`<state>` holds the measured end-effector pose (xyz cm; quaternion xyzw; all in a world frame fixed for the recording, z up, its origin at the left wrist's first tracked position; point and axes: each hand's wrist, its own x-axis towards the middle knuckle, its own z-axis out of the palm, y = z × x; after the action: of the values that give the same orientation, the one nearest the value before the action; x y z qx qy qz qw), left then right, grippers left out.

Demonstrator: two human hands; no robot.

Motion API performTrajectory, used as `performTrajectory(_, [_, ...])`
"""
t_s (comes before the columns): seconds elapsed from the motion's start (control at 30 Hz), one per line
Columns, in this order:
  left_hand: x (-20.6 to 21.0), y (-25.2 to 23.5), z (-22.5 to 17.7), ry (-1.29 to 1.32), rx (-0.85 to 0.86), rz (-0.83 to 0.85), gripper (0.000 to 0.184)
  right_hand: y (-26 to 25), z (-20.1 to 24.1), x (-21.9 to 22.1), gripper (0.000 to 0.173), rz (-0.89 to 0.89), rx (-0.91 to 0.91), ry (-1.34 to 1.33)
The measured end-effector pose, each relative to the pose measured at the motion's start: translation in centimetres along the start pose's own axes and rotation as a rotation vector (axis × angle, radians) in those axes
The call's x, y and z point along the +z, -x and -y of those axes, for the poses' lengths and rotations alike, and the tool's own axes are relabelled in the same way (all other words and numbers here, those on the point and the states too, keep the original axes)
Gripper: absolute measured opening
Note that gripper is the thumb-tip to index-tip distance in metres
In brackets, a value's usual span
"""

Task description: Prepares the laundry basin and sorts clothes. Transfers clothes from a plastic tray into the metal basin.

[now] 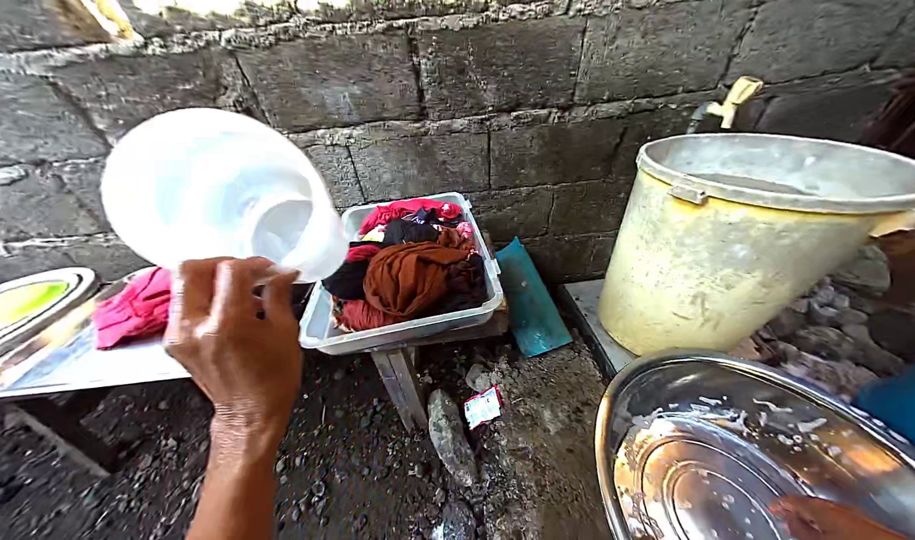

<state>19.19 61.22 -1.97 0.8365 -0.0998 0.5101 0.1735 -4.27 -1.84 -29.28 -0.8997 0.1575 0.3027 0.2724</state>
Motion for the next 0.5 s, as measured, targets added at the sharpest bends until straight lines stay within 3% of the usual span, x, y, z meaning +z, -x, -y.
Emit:
performTrajectory(0.23, [7.6,-0.6,-12.8,0.405,0.301,0.006,0.019,3.1,5.3,-1.1,0.038,-0.009,-0.087,0.152])
performTrajectory(0.37, [13.6,1.9,-18.8,0.602,0.562,-0.054,0.006,6.7,6.9,-3.4,0.039,-0.035,-0.069,0.226])
performTrajectory(0.5, [16.6,5.1,-23.1,0.701,0.656,-0.081,0.007,11.7,7.4,-5.8,0.039,-0.09,-0.024,0.264])
